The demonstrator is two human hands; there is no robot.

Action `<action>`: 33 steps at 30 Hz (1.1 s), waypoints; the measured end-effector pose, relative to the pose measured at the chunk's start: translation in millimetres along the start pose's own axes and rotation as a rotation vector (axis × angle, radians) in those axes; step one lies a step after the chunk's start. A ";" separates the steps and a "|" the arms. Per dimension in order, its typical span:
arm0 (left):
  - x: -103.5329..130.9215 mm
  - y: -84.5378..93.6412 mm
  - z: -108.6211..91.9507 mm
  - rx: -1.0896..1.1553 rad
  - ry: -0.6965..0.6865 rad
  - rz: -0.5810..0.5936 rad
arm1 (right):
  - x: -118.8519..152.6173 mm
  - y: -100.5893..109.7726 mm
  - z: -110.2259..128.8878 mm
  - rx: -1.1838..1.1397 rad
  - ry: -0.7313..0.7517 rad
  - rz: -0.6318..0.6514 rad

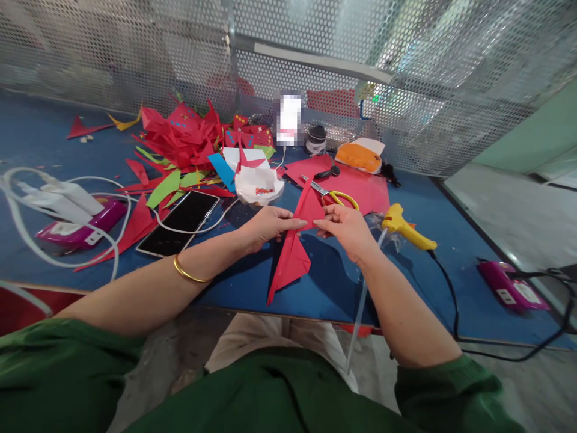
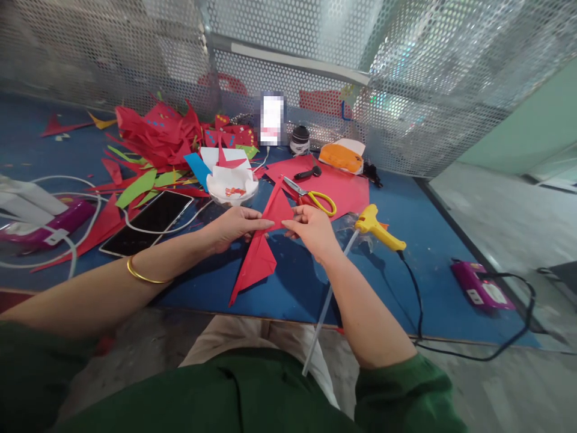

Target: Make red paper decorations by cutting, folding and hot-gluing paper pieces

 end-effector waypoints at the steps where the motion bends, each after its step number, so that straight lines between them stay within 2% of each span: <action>1: 0.2 -0.3 0.1 -0.005 0.007 0.008 | -0.3 0.1 -0.1 0.010 0.012 -0.005; 6: 1.7 0.2 -2.0 -0.093 -0.002 0.000 | 0.1 3.0 1.0 0.008 0.028 -0.069; 9: 2.1 1.4 -3.3 -0.108 -0.015 -0.025 | 1.0 0.1 0.8 -0.006 0.031 -0.045; 12: 1.8 0.7 -2.1 -0.099 0.005 0.006 | 0.3 -0.3 0.2 -0.005 0.049 -0.030; 18: -1.2 -1.6 1.6 -0.098 -0.012 0.066 | -0.6 6.8 2.9 -0.034 0.018 -0.104; 21: -2.1 0.2 1.7 -0.061 -0.013 0.009 | 2.7 2.6 4.0 -0.018 -0.064 -0.049; 24: -2.2 2.0 0.6 -0.008 -0.023 -0.045 | 8.4 -6.7 0.2 0.014 -0.187 0.069; 29: -1.7 1.8 0.7 -0.026 -0.014 -0.029 | 14.0 -16.3 -4.8 0.058 -0.242 0.215; 31: -1.1 2.1 0.4 -0.041 -0.005 -0.021 | 12.5 -13.4 -3.3 0.043 -0.211 0.209; 33: -0.2 2.0 0.0 -0.054 0.008 -0.002 | 8.8 -5.0 0.5 0.015 -0.138 0.111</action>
Point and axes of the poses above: each hand's wrist, its own x-axis away from the middle knuckle, its own y-axis out of the back of the hand, z = x × y, the point moved 4 cm from there along -x, towards the middle knuckle, and after that the axes turned 8 degrees about -x, right-handed, at the moved point
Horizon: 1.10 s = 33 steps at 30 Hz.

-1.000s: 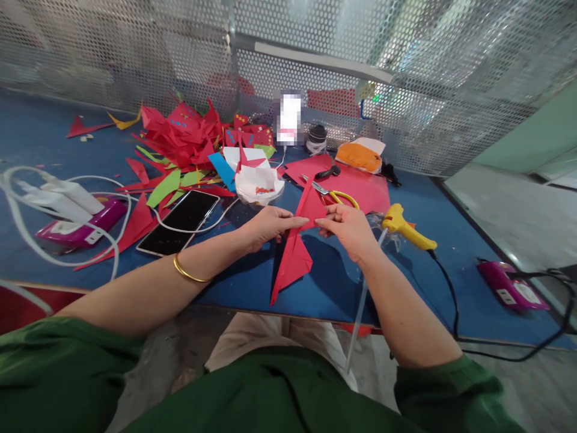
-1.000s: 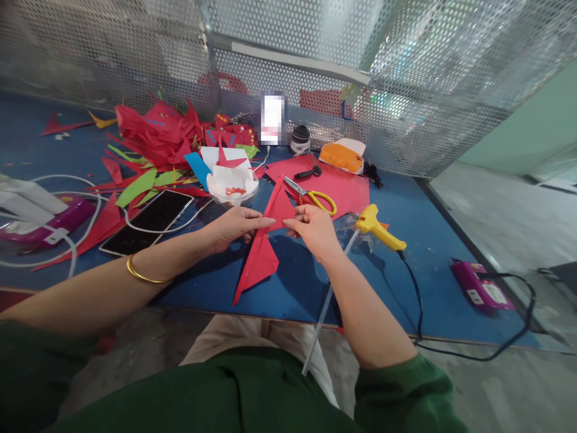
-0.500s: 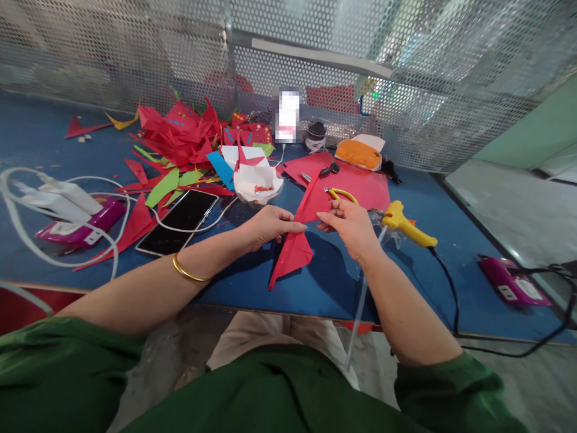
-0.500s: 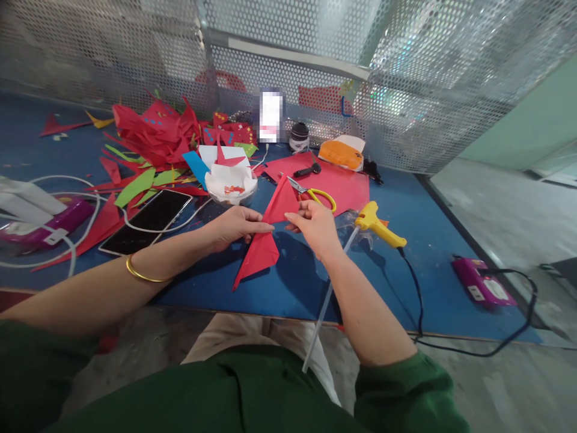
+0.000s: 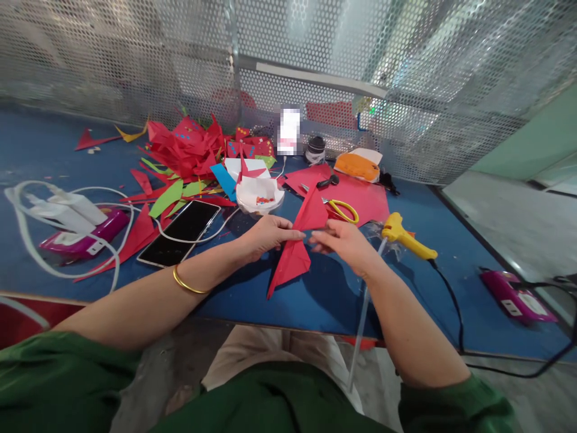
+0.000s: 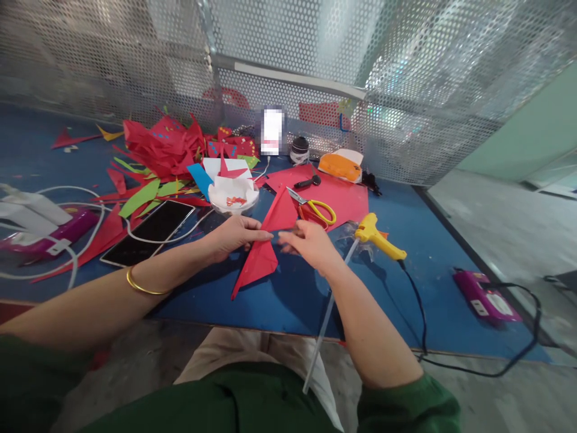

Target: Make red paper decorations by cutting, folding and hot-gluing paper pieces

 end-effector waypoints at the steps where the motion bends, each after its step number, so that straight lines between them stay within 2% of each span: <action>1: 0.6 -0.3 -0.3 -0.007 0.004 0.015 | -1.1 5.6 2.3 -0.018 0.048 -0.073; 3: 1.8 -1.7 -0.8 -0.018 0.005 0.057 | -2.6 15.5 5.3 -0.054 0.129 -0.205; 5: 2.7 -3.2 -0.7 -0.036 0.005 0.094 | -3.5 19.4 5.5 -0.074 0.169 -0.257; 10: 2.7 -6.0 1.5 -0.060 0.003 0.142 | -3.2 9.6 3.1 -0.047 0.170 -0.181; 15: 2.2 -5.3 -0.4 -0.042 -0.055 0.087 | -1.5 1.3 3.2 0.012 0.186 -0.155; 20: 1.7 -4.9 0.3 -0.047 -0.015 0.074 | -1.5 2.9 3.0 0.089 0.216 -0.171; 24: 2.5 -4.3 -1.0 -0.009 0.004 0.066 | -2.8 10.3 2.3 0.126 0.261 -0.237; 30: 4.5 -3.0 -1.2 0.002 0.057 0.076 | -8.3 30.6 1.6 0.075 0.347 -0.409; 33: 4.4 -2.4 -0.6 -0.007 0.060 0.070 | -7.9 32.1 3.6 0.041 0.358 -0.421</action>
Point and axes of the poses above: each hand's wrist, its own x-axis away from the middle knuckle, its own y-axis out of the back of the hand, z = x × y, the point moved 4 cm from there along -x, towards the middle knuckle, and after that the axes turned 8 degrees about -x, right-handed, at the moved point
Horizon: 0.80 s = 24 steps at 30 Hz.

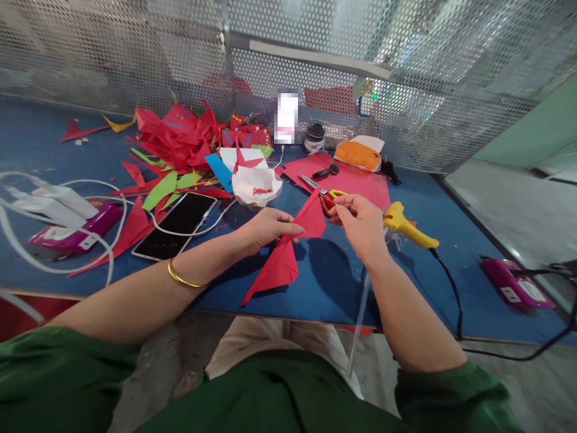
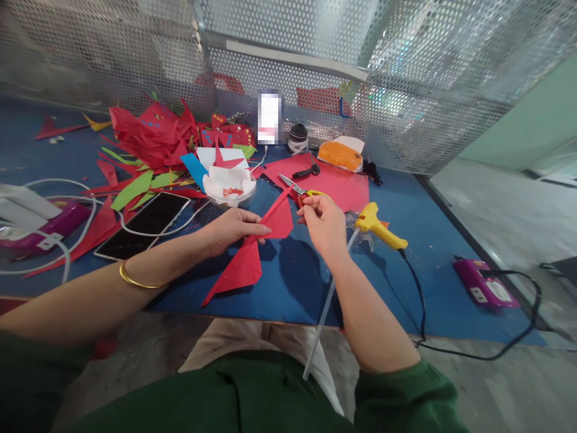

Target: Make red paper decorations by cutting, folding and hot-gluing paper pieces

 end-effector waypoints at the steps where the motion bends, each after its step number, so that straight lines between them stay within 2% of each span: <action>1: -0.2 0.1 0.4 -0.008 -0.003 -0.005 | 1.1 -1.8 1.1 -0.006 -0.011 0.022; 6: -1.2 -3.4 1.0 -0.083 -0.076 0.017 | 13.8 -22.3 4.0 0.042 -0.128 0.258; 8: -0.6 -6.2 0.6 -0.103 -0.099 0.045 | 17.8 -27.9 3.3 0.090 -0.157 0.298; 11: 0.9 -8.8 0.1 -0.125 -0.089 0.068 | 19.2 -29.8 0.3 0.085 -0.188 0.297; 18: -0.2 -7.1 1.0 -0.109 -0.081 0.064 | 14.7 -24.5 -1.5 -0.100 -0.221 0.318; 24: 0.8 -6.4 0.6 -0.143 -0.070 0.036 | 13.2 -23.3 -1.1 -0.094 -0.198 0.314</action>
Point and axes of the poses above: each hand's wrist, its own x-axis away from the middle knuckle, its own y-axis out of the back of the hand, z = x × y, the point moved 4 cm from there along -x, towards the middle knuckle, and after that the axes turned 8 degrees about -x, right-handed, at the moved point
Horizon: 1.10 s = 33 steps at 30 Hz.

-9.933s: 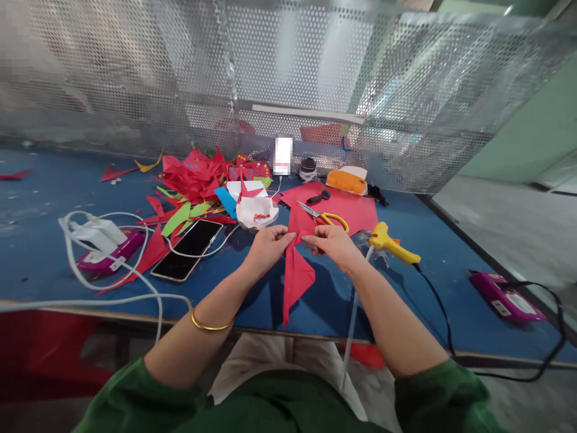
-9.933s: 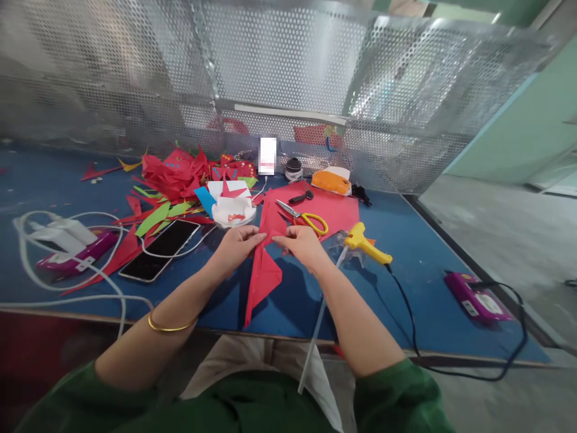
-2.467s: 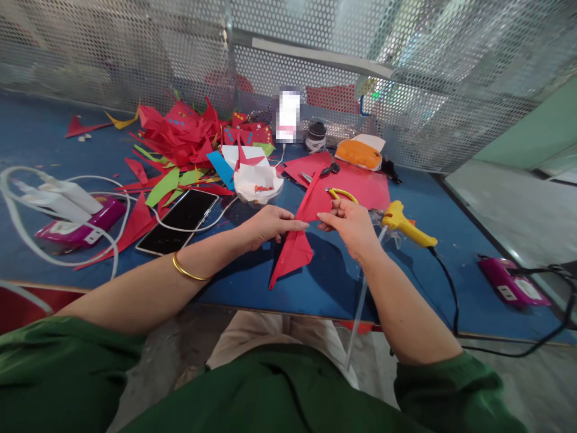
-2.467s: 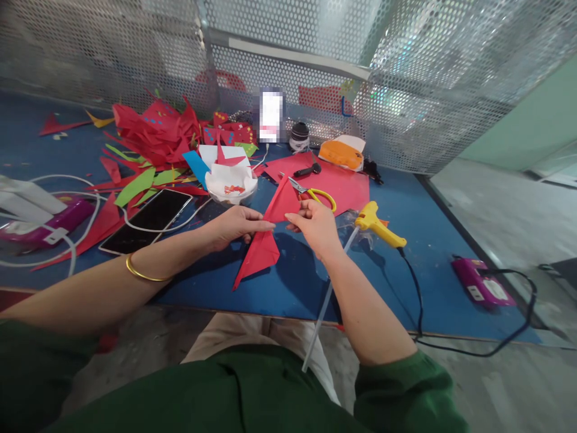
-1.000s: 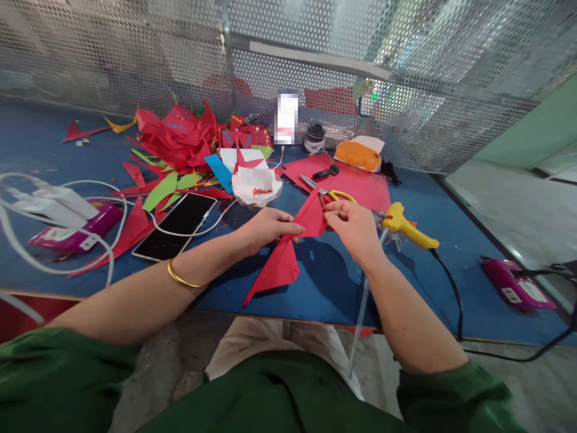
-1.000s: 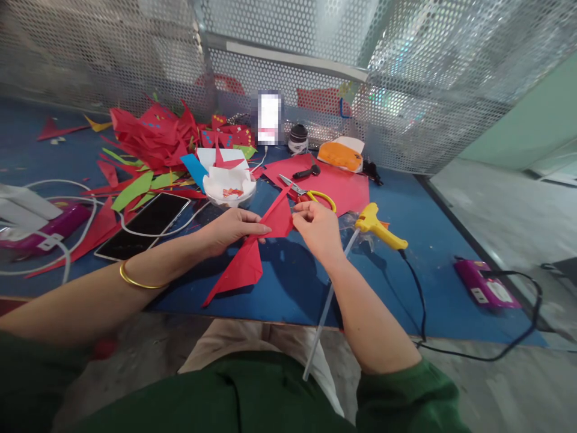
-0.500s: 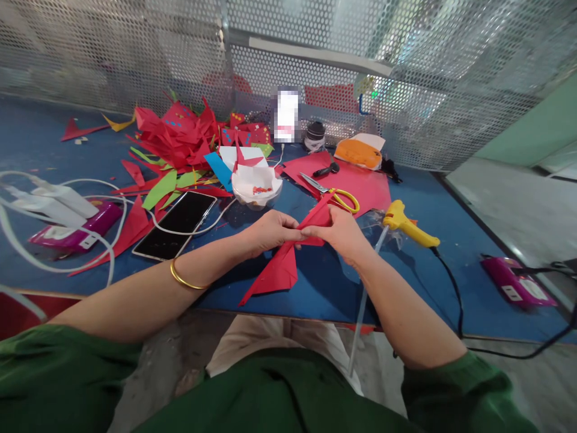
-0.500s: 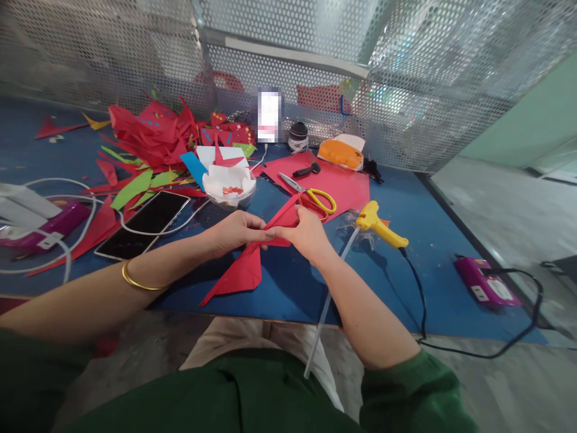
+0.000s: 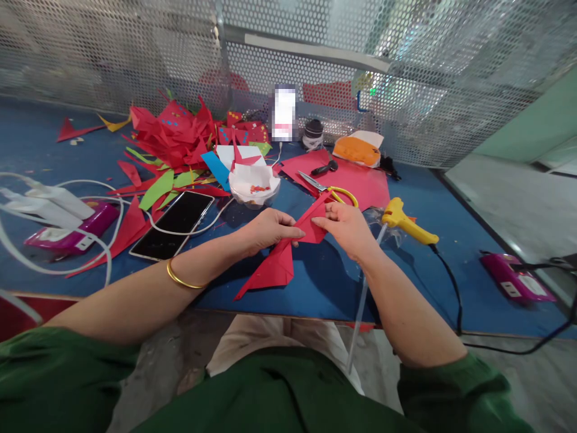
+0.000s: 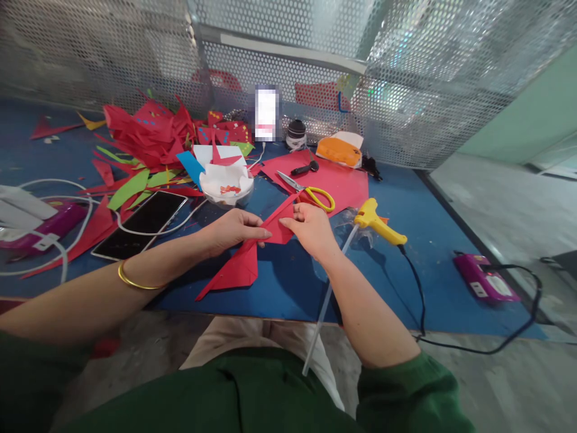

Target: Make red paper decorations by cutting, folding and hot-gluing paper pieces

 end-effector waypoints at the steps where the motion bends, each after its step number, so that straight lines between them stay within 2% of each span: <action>1: 0.3 0.2 -0.5 -0.010 0.001 -0.007 | -0.1 0.2 -0.2 0.020 0.004 0.001; 11: 1.3 1.9 -0.9 -0.038 0.014 -0.040 | -0.6 4.5 10.7 0.418 0.142 -0.060; 22: -1.3 4.8 4.2 -0.041 0.016 -0.044 | -1.9 7.7 9.8 0.638 0.244 -0.082; 28: -3.2 5.4 7.4 -0.032 0.029 -0.042 | -6.7 17.4 3.5 0.481 0.117 -0.118; 33: -3.6 6.2 7.0 0.000 0.027 -0.029 | -10.3 36.9 5.6 0.354 0.211 -0.307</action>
Point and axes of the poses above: each hand's wrist, its own x-axis away from the middle knuckle, its own y-axis out of the back of the hand, z = x × y, the point moved 4 cm from there along -x, towards the middle knuckle, and after that the axes turned 8 degrees about -x, right-handed, at the moved point
